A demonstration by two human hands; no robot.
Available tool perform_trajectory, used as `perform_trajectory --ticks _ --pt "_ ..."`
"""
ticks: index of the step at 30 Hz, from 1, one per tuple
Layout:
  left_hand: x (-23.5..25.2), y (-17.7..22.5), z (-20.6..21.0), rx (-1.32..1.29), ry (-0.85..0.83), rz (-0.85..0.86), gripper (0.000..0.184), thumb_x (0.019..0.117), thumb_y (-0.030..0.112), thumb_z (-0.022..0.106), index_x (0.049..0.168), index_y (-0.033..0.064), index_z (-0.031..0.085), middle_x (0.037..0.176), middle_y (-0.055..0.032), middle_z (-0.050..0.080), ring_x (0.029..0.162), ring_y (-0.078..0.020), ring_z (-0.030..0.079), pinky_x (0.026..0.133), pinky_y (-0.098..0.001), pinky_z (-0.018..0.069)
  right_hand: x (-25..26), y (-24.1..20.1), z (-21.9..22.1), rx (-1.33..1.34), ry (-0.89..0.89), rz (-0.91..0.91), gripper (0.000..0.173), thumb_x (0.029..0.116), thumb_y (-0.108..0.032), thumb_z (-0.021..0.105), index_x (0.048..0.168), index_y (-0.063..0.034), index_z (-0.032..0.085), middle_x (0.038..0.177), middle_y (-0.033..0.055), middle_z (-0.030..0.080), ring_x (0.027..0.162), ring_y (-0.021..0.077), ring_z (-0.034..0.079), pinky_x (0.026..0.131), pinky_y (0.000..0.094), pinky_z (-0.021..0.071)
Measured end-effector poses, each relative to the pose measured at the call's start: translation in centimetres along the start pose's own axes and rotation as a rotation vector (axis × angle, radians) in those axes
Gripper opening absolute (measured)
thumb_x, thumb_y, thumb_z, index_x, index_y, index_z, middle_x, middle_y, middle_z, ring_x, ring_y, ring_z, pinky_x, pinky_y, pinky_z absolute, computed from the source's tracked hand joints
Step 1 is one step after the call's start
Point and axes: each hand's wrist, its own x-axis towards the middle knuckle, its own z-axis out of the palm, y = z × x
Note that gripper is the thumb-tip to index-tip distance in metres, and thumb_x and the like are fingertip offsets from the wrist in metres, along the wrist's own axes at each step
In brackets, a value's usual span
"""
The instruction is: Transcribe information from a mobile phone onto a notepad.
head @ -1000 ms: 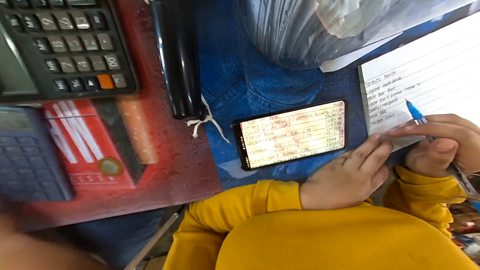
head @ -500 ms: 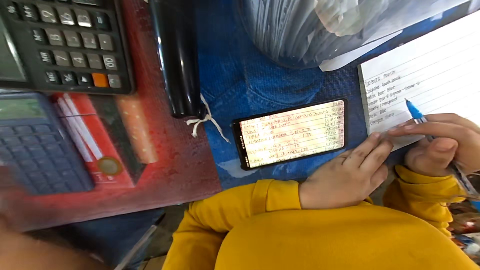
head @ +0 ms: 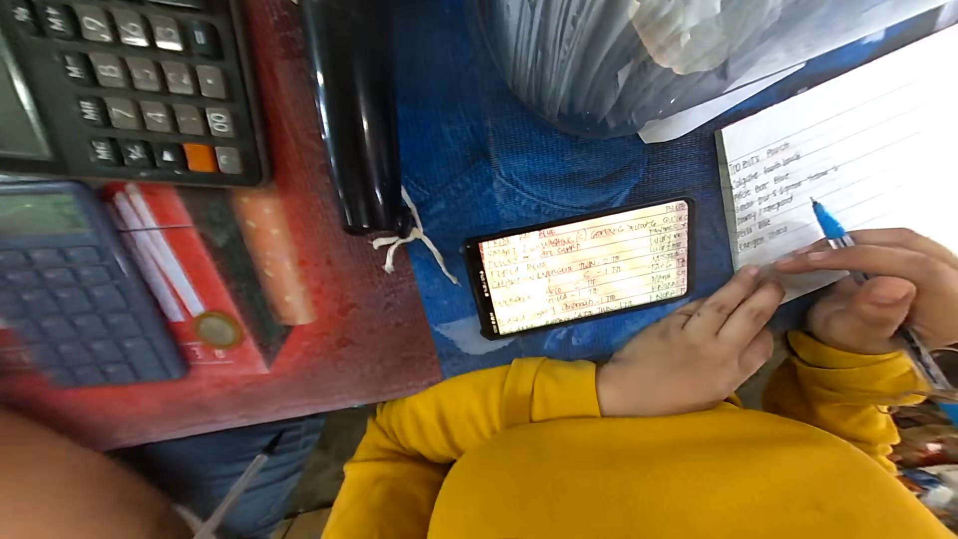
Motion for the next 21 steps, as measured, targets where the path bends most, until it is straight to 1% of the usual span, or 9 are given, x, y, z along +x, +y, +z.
perform_trajectory --ticks 6,9,11,12,14,16,17,19,21 --pt "0.0 0.0 0.0 0.042 0.006 0.003 0.025 0.0951 -0.008 0.053 0.114 -0.0026 0.068 0.144 -0.0187 0.058 0.136 -0.0341 0.054 0.101 -0.0352 0.051 0.0 0.0 0.2 0.016 0.027 -0.005 0.042 0.1115 -0.029 0.039 0.091 -0.0052 0.067 0.086 -0.0008 0.07 0.088 0.0047 0.07 0.078 0.0198 0.0574" --pt "-0.1 0.0 0.1 -0.012 0.024 -0.001 0.024 0.0951 -0.008 0.053 0.113 -0.0032 0.069 0.143 -0.0197 0.059 0.134 -0.0355 0.056 0.101 -0.0361 0.0515 -0.6 -0.5 -0.4 0.004 0.026 0.034 0.04 0.1125 -0.032 0.038 0.097 -0.0085 0.066 0.09 -0.0032 0.07 0.091 0.0031 0.07 0.08 0.0201 0.0575" --pt "-0.1 -0.1 0.1 -0.112 0.039 -0.014 0.022 0.0948 -0.007 0.054 0.112 -0.0053 0.069 0.141 -0.0228 0.06 0.131 -0.0391 0.058 0.099 -0.0388 0.053 -2.0 -0.9 -1.4 -0.07 0.033 0.081 0.041 0.1129 -0.033 0.036 0.098 -0.0078 0.065 0.086 0.0011 0.07 0.086 0.0073 0.07 0.077 0.0227 0.0579" --pt "0.0 -0.1 -0.1 -0.157 0.017 -0.027 0.023 0.0948 -0.007 0.054 0.113 -0.0066 0.068 0.142 -0.0244 0.058 0.132 -0.0413 0.056 0.1 -0.0407 0.0526 -2.8 -0.8 -1.9 -0.141 0.048 0.092 0.04 0.113 -0.032 0.035 0.099 -0.0069 0.064 0.086 0.004 0.07 0.086 0.0098 0.071 0.078 0.0236 0.0578" --pt "0.0 -0.2 -0.2 -0.177 0.004 -0.037 0.022 0.0934 -0.007 0.056 0.112 -0.0073 0.068 0.142 -0.0267 0.057 0.132 -0.0437 0.056 0.099 -0.0422 0.053 -4.7 -0.2 -2.4 -0.31 0.093 0.13 0.034 0.1129 -0.03 0.037 0.106 -0.0063 0.06 0.097 0.008 0.071 0.1 0.0131 0.069 0.089 0.0258 0.0537" --pt "-0.1 -0.2 0.0 -0.133 0.018 -0.018 0.021 0.0918 -0.007 0.057 0.111 -0.0074 0.067 0.14 -0.0278 0.058 0.13 -0.0445 0.057 0.096 -0.0419 0.0546 -6.1 1.0 -1.6 -0.392 0.179 0.157 0.031 0.1122 -0.031 0.038 0.113 -0.0076 0.058 0.114 0.006 0.069 0.118 0.0118 0.063 0.103 0.0271 0.0474" --pt "-0.1 -0.2 0.0 -0.103 0.015 -0.007 0.022 0.0913 -0.008 0.058 0.112 -0.0072 0.066 0.141 -0.0277 0.057 0.13 -0.0447 0.057 0.095 -0.0418 0.0551 -6.5 1.7 -1.0 -0.397 0.247 0.138 0.035 0.112 -0.034 0.037 0.113 -0.0082 0.06 0.117 0.0045 0.07 0.121 0.011 0.062 0.104 0.0271 0.0465" --pt "-0.1 -0.1 0.1 -0.059 0.005 0.003 0.026 0.0897 -0.008 0.059 0.115 -0.0066 0.066 0.141 -0.0273 0.057 0.13 -0.0445 0.057 0.093 -0.0421 0.0559 -6.7 2.4 0.0 -0.401 0.361 0.096 0.042 0.1119 -0.039 0.035 0.107 -0.009 0.064 0.109 0.0017 0.072 0.112 0.0081 0.066 0.097 0.0246 0.0506" --pt "-0.2 0.1 -0.2 -0.044 -0.04 -0.016 0.032 0.0888 -0.009 0.059 0.121 -0.0064 0.065 0.144 -0.0269 0.055 0.132 -0.0449 0.055 0.092 -0.043 0.0559 -6.5 2.6 0.4 -0.384 0.398 0.075 0.044 0.1119 -0.039 0.034 0.103 -0.0079 0.064 0.101 0.0028 0.074 0.104 0.0078 0.069 0.091 0.0235 0.0518"
